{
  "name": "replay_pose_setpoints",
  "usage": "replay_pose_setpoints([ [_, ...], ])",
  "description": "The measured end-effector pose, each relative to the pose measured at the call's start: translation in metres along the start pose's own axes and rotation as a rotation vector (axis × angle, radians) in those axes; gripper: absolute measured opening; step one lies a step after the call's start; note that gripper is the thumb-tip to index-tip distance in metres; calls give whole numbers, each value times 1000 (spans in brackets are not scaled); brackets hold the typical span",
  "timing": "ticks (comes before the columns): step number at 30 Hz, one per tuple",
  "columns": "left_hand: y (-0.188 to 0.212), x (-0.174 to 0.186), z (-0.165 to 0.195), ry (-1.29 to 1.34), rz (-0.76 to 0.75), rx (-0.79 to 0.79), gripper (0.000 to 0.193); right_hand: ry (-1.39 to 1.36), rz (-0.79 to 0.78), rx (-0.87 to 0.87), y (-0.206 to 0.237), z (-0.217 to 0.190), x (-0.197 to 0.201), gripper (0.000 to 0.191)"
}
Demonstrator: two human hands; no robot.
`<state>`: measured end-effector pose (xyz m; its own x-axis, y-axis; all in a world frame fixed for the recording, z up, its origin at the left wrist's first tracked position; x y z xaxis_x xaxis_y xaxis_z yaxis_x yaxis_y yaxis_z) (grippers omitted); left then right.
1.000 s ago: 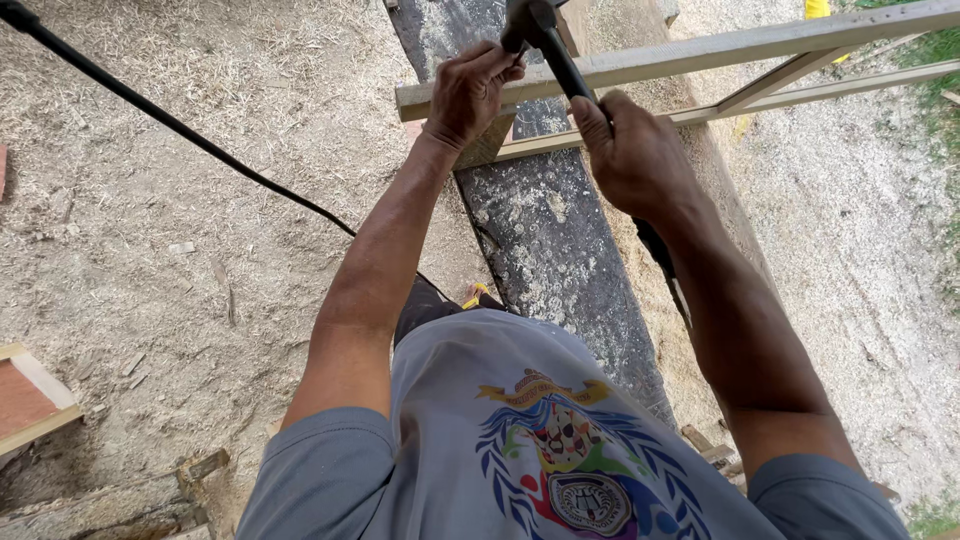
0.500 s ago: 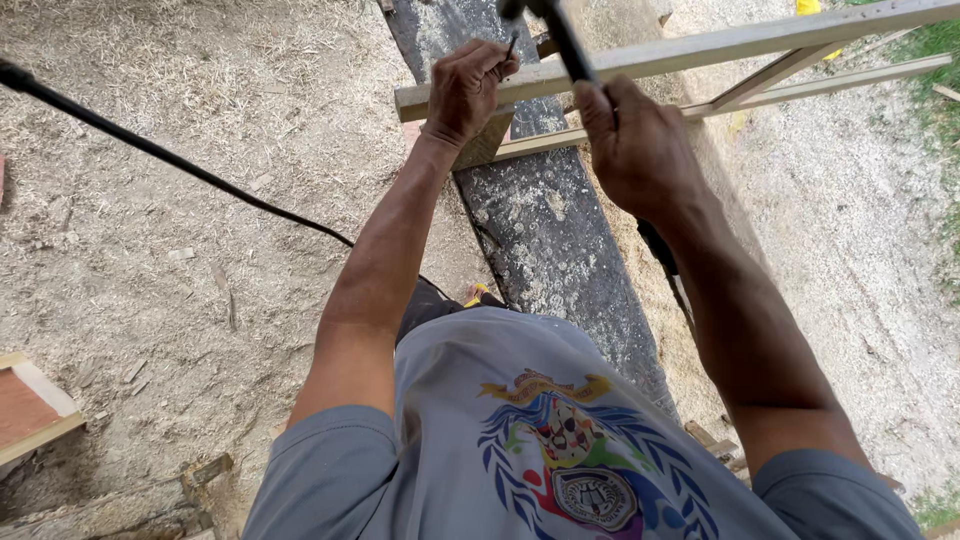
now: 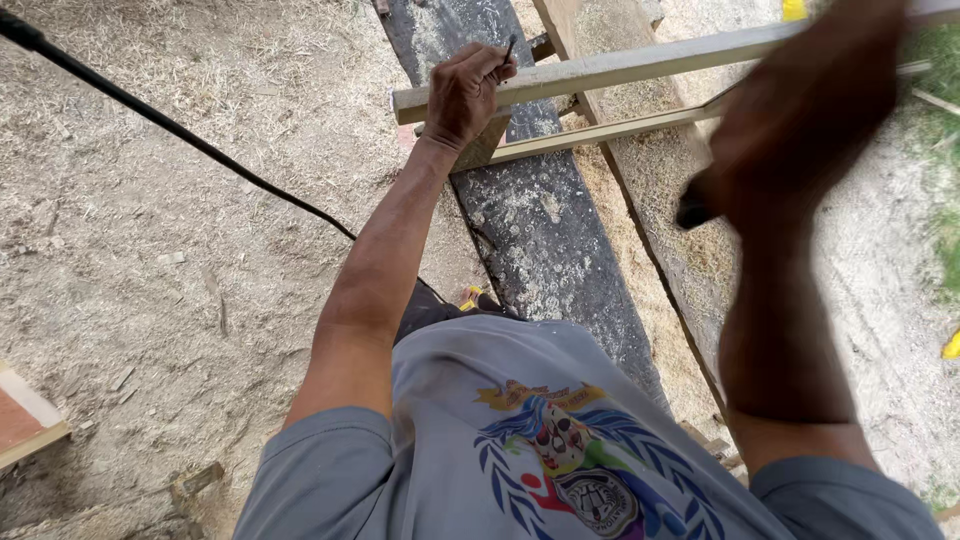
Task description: The person hammers nails into a light wooden frame resting on a dark work beam, repositioning the frame and driving nails at several points. They then pick up a tape measure to measure a wooden rail and a plywood panel, and mark the plywood with a pencil.
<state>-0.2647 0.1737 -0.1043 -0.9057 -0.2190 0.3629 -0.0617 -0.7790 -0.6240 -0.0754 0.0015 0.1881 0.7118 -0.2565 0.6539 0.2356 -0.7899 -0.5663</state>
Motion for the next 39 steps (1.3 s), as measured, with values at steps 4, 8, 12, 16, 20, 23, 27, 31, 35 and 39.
replay_pose_setpoints([
  [4,1,5,0,-59,15,-55,10,93,-566,-617,12,19,-66,51],
  [8,1,-3,-5,-46,3,-11,9,78,-182,-156,8,19,24,49],
  [12,1,-10,-5,-34,4,5,13,19,34,161,29,3,63,49],
  [16,-3,-4,2,-41,18,-18,8,38,-53,-54,5,9,-8,49],
  [20,-12,-1,11,-37,50,-20,9,149,-381,-163,-4,13,-31,47],
  [23,-10,-7,12,-38,46,-13,6,102,-165,-29,-4,8,30,45],
  [27,-6,-14,3,-28,12,32,11,32,20,177,15,-18,88,44],
  [31,-5,-12,5,-11,30,-21,11,36,-99,-66,3,23,9,44],
  [35,-8,-13,14,-79,42,13,16,120,-567,-417,20,57,-51,45],
  [39,1,-12,18,-20,79,-38,18,98,-305,-389,10,40,7,44],
])
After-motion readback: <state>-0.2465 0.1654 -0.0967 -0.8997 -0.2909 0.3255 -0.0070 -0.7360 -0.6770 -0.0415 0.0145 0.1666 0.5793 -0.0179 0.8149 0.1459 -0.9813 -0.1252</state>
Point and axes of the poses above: each hand's wrist, its own y-axis away from the middle knuckle, its own x-axis out of the back of the hand, z = x × y, the point moved 4 cm from there along -y, towards the middle knuckle, and after that the axes turned 11 degrees about x, right-handed, at the moved point
